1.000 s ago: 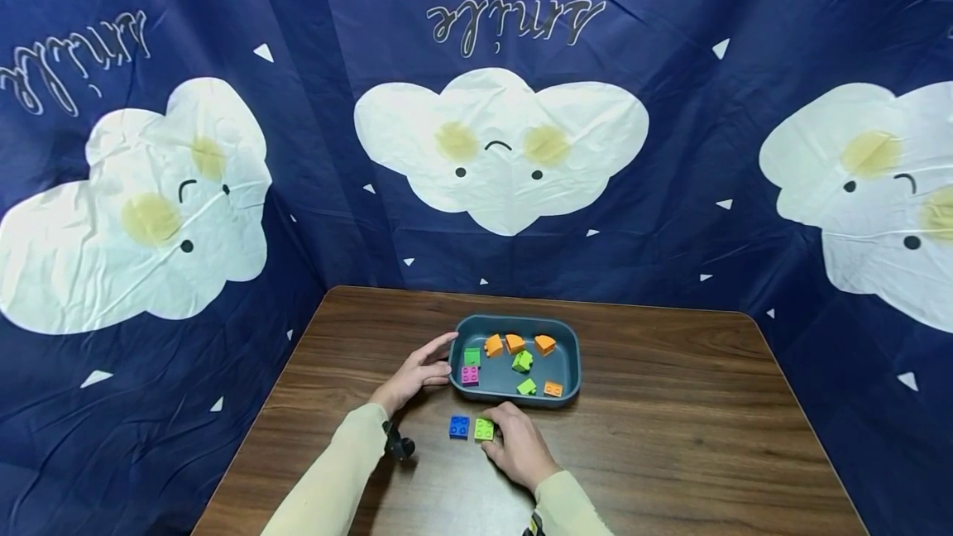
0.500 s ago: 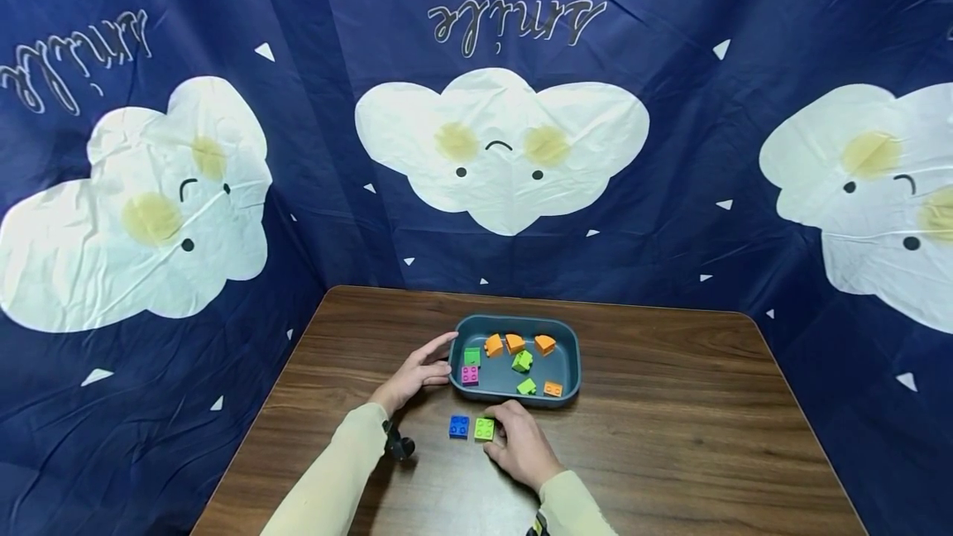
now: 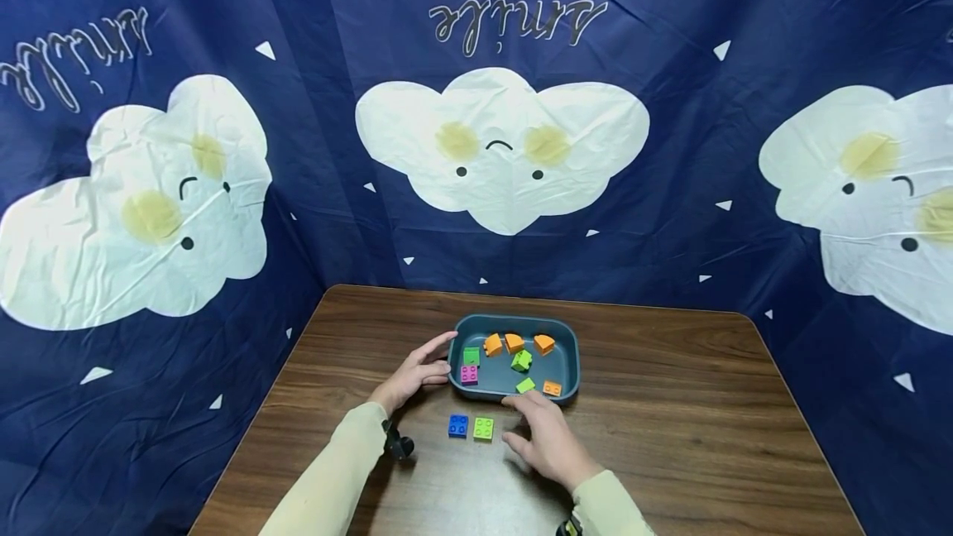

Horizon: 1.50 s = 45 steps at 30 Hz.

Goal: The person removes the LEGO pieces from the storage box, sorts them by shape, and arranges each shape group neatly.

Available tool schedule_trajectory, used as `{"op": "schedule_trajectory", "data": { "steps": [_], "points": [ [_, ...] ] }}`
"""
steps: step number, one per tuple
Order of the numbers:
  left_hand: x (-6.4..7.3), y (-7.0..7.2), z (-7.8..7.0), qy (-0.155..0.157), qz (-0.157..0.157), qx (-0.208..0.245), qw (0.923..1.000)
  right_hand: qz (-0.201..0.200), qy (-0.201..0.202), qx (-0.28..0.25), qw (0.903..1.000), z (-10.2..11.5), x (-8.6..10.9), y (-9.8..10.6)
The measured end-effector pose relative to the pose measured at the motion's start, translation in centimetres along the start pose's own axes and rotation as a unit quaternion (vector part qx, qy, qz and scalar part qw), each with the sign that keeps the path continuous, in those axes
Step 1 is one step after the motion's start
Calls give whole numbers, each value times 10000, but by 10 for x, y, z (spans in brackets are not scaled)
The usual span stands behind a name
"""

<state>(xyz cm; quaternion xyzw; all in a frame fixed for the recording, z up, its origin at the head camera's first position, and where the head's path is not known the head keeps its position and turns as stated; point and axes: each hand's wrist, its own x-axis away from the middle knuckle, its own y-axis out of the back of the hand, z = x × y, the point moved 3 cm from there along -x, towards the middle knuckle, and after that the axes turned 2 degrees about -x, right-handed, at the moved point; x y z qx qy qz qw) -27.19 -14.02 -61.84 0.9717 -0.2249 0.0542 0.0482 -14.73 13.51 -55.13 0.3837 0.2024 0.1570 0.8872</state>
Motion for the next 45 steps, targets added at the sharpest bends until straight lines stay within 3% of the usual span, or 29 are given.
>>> {"op": "schedule_trajectory", "data": {
  "steps": [7, 17, 25, 36, 45],
  "points": [
    [-1, 0, 2, -8, 15, -4, 10000, -262, -66, 383, 9989, 0, -8, 33],
    [2, 0, -2, -71, 39, 47, 10000, -400, -459, 716, 9956, -20, -18, 58],
    [1, 1, 0, -72, 59, 3, 10000, -250, -485, 731, 9958, -42, -31, 55],
    [1, 1, 2, -57, 27, -38, 10000, 195, -607, 549, 9965, -49, -62, 39],
    [1, 1, 2, 3, -13, -14, 10000, 407, -833, 763, 9928, -58, -82, 23]
  ]
}}
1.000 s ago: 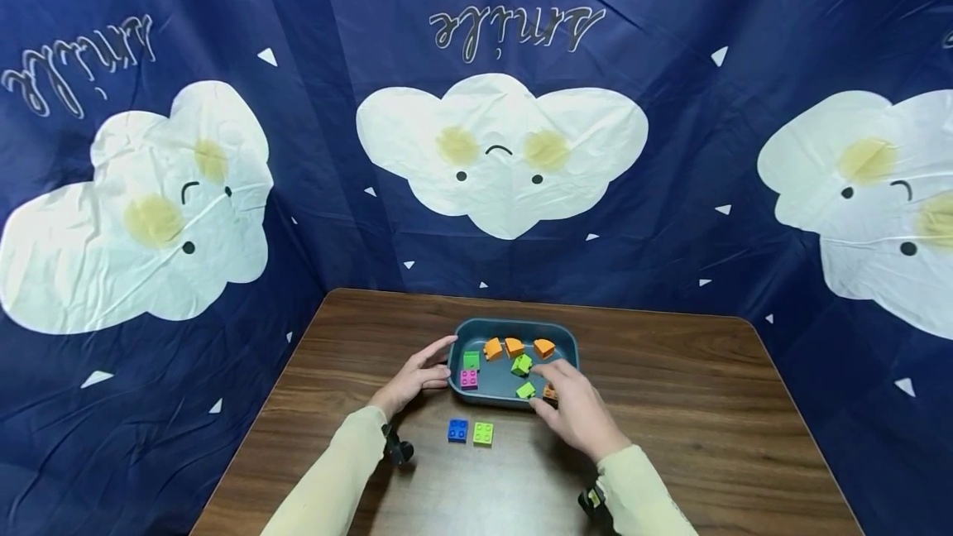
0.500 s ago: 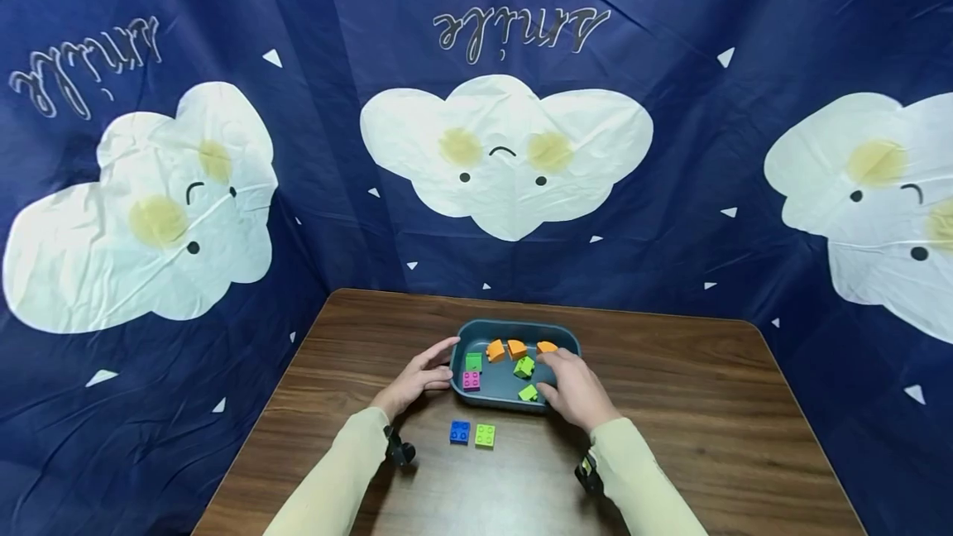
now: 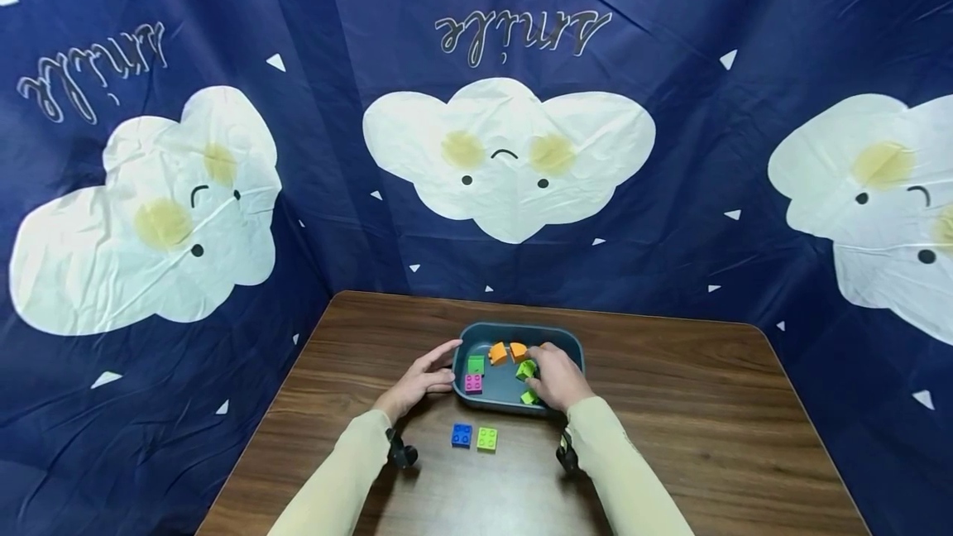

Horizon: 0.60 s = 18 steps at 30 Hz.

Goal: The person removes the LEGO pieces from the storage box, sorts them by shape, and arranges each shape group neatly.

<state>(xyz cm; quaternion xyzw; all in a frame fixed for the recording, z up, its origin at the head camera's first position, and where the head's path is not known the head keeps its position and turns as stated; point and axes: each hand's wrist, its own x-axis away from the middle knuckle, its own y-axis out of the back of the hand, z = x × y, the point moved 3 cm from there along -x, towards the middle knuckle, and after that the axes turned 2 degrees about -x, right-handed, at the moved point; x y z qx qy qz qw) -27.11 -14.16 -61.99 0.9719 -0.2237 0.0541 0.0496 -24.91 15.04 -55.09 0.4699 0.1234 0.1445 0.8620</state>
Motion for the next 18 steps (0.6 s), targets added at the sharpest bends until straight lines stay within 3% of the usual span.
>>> {"op": "schedule_trajectory", "data": {
  "steps": [10, 18],
  "points": [
    [-1, 0, 3, 22, 1, 19, 10000, 336, -344, 152, 9987, -5, -11, -12],
    [-1, 0, 2, -10, -1, 21, 10000, 377, -452, 126, 9982, -7, -15, -14]
  ]
}}
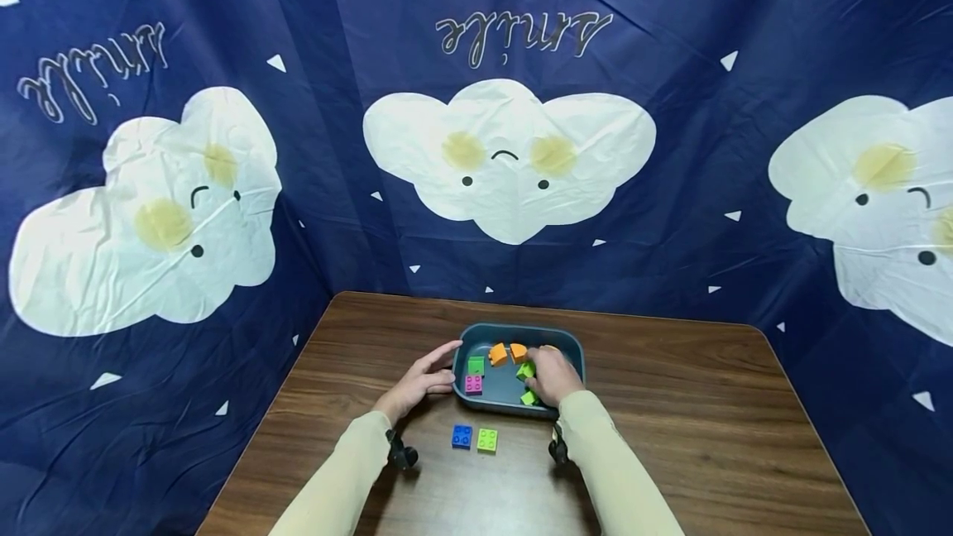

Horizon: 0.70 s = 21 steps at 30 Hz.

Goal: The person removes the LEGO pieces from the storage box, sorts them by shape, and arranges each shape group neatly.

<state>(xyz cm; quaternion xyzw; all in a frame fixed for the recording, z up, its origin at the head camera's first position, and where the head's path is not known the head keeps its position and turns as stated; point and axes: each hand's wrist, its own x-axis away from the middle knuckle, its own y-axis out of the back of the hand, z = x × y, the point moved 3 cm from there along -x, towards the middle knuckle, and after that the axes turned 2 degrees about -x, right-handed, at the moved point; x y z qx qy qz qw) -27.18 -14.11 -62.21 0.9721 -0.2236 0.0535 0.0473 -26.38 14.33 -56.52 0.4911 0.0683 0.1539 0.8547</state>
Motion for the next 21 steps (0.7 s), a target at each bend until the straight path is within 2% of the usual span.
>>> {"op": "schedule_trajectory", "data": {
  "steps": [12, 21],
  "points": [
    [1, -2, 3, 3, 23, -35, 10000, -157, -111, -96, 9998, -2, 3, -3],
    [1, 0, -2, -30, 37, -20, 10000, -516, -211, -309, 9980, -4, 4, 5]
  ]
}}
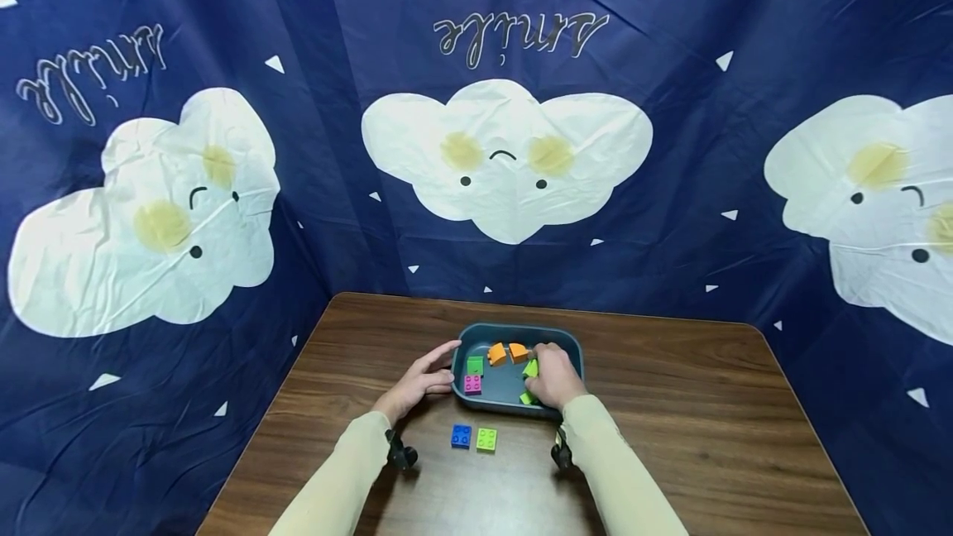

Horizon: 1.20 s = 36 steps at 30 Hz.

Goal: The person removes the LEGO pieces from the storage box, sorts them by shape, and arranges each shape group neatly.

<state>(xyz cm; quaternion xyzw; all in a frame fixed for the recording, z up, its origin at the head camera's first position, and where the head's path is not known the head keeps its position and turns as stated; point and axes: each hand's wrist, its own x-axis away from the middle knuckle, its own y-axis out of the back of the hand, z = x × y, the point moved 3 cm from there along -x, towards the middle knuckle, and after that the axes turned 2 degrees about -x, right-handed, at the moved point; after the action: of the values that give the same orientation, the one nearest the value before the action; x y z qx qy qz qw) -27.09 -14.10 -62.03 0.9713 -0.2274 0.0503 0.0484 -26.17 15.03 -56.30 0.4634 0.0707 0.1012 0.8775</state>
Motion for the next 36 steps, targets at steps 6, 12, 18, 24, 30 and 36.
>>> {"op": "schedule_trajectory", "data": {
  "steps": [6, 12, 18, 24, 30, 36],
  "points": [
    [-1, 0, 1, 3, -27, -5, 10000, -51, -36, -128, 9999, -1, 3, 2],
    [-2, 0, 2, 16, -39, 34, 10000, -90, 42, -172, 9998, 0, 9, 6],
    [-1, 0, 1, 12, -52, 17, 10000, -309, 510, -111, 9982, 0, 14, 10],
    [-1, 0, 0, -16, -12, 43, 10000, -588, 875, -97, 9944, 1, 21, 15],
    [-1, -1, -1, -14, -6, 36, 10000, -766, 1041, 38, 9916, 9, 32, 23],
    [-2, 0, 1, 2, -53, 54, 10000, -809, 1216, 110, 9892, 18, 47, 29]
  ]
}}
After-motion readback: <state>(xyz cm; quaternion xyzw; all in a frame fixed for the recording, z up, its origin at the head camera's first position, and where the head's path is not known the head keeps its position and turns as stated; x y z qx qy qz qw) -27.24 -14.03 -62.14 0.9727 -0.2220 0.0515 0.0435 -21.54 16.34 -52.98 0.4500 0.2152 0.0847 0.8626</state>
